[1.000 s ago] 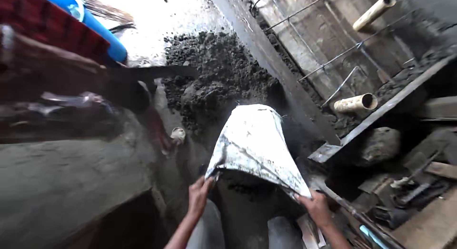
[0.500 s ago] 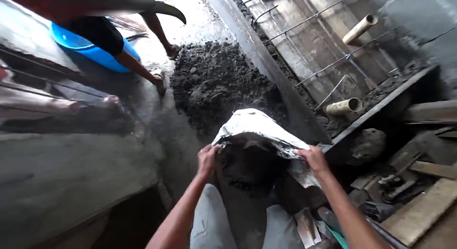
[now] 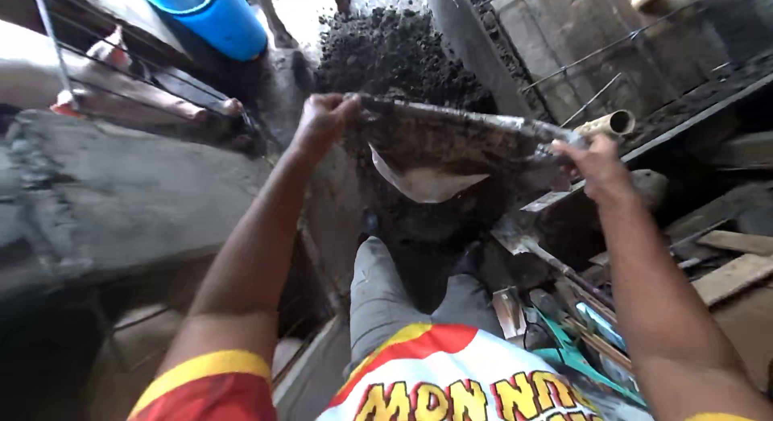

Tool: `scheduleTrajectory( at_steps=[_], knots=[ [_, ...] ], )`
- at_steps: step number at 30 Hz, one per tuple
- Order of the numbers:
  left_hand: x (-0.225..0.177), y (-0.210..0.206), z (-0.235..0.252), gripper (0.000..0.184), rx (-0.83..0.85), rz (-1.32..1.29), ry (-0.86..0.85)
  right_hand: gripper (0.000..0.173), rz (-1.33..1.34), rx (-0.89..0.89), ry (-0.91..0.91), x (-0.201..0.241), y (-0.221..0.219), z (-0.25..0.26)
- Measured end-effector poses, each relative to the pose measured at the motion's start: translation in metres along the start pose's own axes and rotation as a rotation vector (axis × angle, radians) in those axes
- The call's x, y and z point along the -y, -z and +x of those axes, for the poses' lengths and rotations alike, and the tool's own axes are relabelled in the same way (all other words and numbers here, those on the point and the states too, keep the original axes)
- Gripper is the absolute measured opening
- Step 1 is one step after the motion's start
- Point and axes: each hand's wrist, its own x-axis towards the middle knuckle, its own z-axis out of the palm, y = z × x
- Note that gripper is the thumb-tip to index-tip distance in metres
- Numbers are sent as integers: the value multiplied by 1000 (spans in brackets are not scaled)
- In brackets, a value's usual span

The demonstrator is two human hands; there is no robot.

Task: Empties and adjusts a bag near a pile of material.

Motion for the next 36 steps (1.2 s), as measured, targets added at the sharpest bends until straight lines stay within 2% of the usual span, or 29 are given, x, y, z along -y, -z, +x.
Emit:
scheduleTrajectory(
  at_steps=[2, 4, 7, 9, 11, 12, 13, 14, 17, 18, 20, 21, 23, 25, 27, 29, 32, 35, 36],
  knots=[
    [-27, 19, -13, 38, 15, 68, -41, 53, -34, 66, 153, 18, 21, -8],
    [-53, 39, -29, 37, 3, 62, -98, 46, -34, 116, 314, 39, 41, -22],
    [-81, 58, -50, 26, -122, -21, -219, 34, 41, 37, 514, 65, 51, -40],
    [-70, 49, -44, 27, -203, 55, -255, 36, -41, -43, 506, 60, 36, -23],
    [-36, 31, -33, 45, -84, 334, -151, 38, -257, 20, 424, 36, 25, -1],
    [-31, 33, -25, 54, -26, 444, -131, 39, -311, 42, 414, 41, 26, 7],
    [-30, 42, -15, 59, -41, 485, -143, 40, -308, 35, 424, 56, 31, 10],
    [-26, 50, -11, 58, -105, 464, -160, 43, -244, 8, 445, 66, 39, 7],
    [-34, 54, -10, 40, -331, 340, -249, 42, 2, -119, 534, 90, 49, 1],
    [-35, 46, -11, 41, -300, 385, -242, 41, -8, -122, 542, 85, 42, 9],
    [-40, 29, -21, 53, -89, 577, -137, 38, -120, -52, 445, 70, 34, 13],
    [-44, 31, -18, 56, -58, 635, -128, 35, -120, -35, 420, 75, 34, 15],
    [-40, 34, -19, 60, -86, 633, -125, 26, -1, -37, 375, 71, 37, 5],
    [-41, 37, -17, 63, -155, 602, -121, 23, 94, 25, 403, 73, 48, -7],
    [-44, 33, -21, 63, -147, 621, -113, 32, 60, 167, 476, 70, 57, -14],
    [-50, 30, -30, 62, -95, 668, -122, 39, -72, 219, 558, 67, 62, -16],
    [-60, 36, -42, 62, -117, 688, -158, 26, -227, 131, 625, 65, 75, -17],
    [-63, 48, -51, 63, -306, 570, -186, 22, -42, -4, 703, 62, 88, -11],
    [-61, 41, -56, 57, -321, 552, -197, 21, 7, -28, 709, 55, 85, -6]
  ],
)
